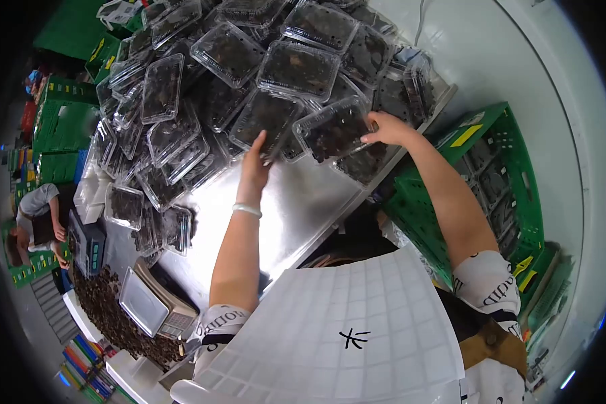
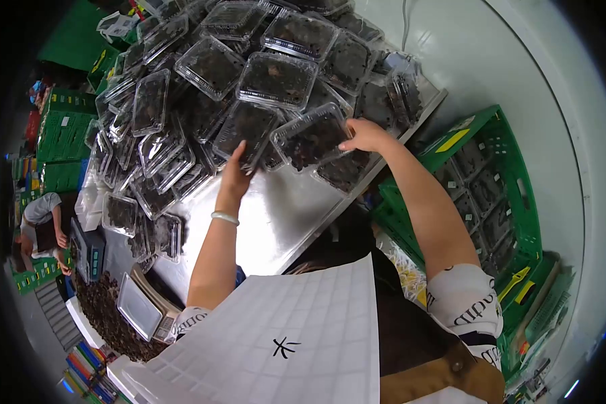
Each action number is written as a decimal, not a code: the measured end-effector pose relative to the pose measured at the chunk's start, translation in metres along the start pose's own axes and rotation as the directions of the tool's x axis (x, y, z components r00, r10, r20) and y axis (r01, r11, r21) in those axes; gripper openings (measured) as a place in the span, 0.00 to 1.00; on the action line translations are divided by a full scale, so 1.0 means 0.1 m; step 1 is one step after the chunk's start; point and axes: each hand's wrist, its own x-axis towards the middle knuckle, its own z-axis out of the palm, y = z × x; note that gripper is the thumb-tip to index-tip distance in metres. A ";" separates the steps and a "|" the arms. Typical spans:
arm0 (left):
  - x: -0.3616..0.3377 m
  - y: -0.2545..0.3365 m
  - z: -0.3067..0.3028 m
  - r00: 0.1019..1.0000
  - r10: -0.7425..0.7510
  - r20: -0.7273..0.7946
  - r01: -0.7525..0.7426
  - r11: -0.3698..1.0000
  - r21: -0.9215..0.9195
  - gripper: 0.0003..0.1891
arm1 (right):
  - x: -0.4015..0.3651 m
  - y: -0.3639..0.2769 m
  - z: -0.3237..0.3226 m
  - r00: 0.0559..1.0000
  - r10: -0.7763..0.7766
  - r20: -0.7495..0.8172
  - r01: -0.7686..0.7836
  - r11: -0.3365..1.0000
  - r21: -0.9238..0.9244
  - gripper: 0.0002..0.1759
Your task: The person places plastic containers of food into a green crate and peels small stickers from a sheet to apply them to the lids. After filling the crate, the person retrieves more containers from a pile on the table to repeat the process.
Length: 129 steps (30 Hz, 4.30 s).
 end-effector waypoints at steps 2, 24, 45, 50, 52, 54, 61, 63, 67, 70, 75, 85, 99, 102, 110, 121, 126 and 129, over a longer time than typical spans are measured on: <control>0.02 -0.17 0.22 0.999 -0.016 0.041 0.022 0.991 -0.129 0.19 | -0.10 0.09 -0.03 0.998 -0.056 0.005 0.055 0.994 0.092 0.31; -1.54 -0.69 -1.11 0.909 0.280 -0.308 -0.348 0.918 -0.192 0.23 | 0.10 -0.47 0.94 0.867 -0.339 0.366 0.250 0.930 0.270 0.45; -1.92 0.14 -1.42 0.750 0.658 0.063 -0.053 -0.035 0.998 0.51 | -0.70 -1.04 1.97 0.997 -0.009 0.077 -0.050 0.679 0.732 0.43; -1.90 0.05 -1.70 0.912 0.390 -0.128 0.020 0.270 0.963 0.51 | -0.47 -0.72 2.06 0.990 -0.136 0.034 0.079 0.741 0.667 0.49; -2.01 0.05 -1.69 0.933 0.310 -0.182 0.053 0.382 0.922 0.46 | -0.48 -0.68 2.08 0.986 -0.158 0.051 0.081 0.723 0.686 0.50; -1.91 -0.12 -1.72 0.831 0.548 -0.093 -0.015 0.188 0.982 0.41 | -0.53 -0.75 2.06 0.988 -0.140 0.067 0.058 0.729 0.682 0.49; -1.53 -0.62 -2.08 0.788 0.583 -0.198 -0.293 0.638 0.712 0.44 | -0.53 -0.80 2.04 0.986 -0.149 0.080 0.059 0.746 0.664 0.48; -1.86 -0.40 -1.86 0.904 0.345 -0.253 -0.170 0.832 0.528 0.50 | -0.56 -0.79 2.00 0.987 -0.123 0.102 0.027 0.755 0.655 0.48; -2.03 -0.21 -1.72 0.948 0.164 -0.272 -0.077 0.949 0.305 0.57 | -0.57 -0.78 1.96 0.985 -0.114 0.129 0.001 0.752 0.659 0.48; -1.94 -0.40 -1.54 0.793 0.577 -0.198 -0.226 0.580 0.782 0.53 | -0.68 -1.03 1.76 0.973 -0.034 0.227 -0.096 0.839 0.536 0.50; -1.90 -0.71 -1.20 0.767 0.617 -0.176 -0.207 0.498 0.842 0.55 | -0.59 -0.83 1.82 0.938 -0.251 0.238 0.037 0.756 0.654 0.48; -1.90 -0.69 -1.63 0.970 0.072 -0.231 -0.045 0.992 0.122 0.36 | -0.49 -0.95 2.03 0.917 -0.371 0.145 0.142 0.645 0.751 0.49; -2.14 0.21 0.61 0.845 0.036 0.534 -0.058 0.998 0.025 0.23 | -2.74 -0.39 0.03 0.948 -0.109 -0.300 0.319 0.346 0.882 0.58; -2.00 -0.22 1.89 0.880 0.067 0.470 -0.177 0.965 0.195 0.14 | -3.40 0.30 -0.15 0.917 0.148 -0.370 0.324 0.264 0.909 0.50; -1.72 -1.57 4.50 0.607 -0.365 0.706 -0.239 0.763 0.600 0.40 | -4.25 1.92 -0.27 0.668 0.588 -0.457 0.561 0.005 0.828 0.32; -1.31 -2.16 4.85 0.623 0.066 0.780 -0.767 0.249 0.592 0.28 | -4.70 2.99 -0.01 0.424 0.839 -0.340 0.716 -0.081 0.694 0.32; -1.80 -2.62 4.91 0.727 -0.137 0.673 -0.447 0.650 0.615 0.23 | -4.46 3.36 0.26 0.269 0.815 -0.514 0.482 0.348 0.804 0.34; -2.09 -3.23 4.90 0.640 -0.182 0.747 -0.479 0.666 0.572 0.22 | -4.66 2.99 0.03 0.105 0.781 -0.616 0.403 0.532 0.744 0.34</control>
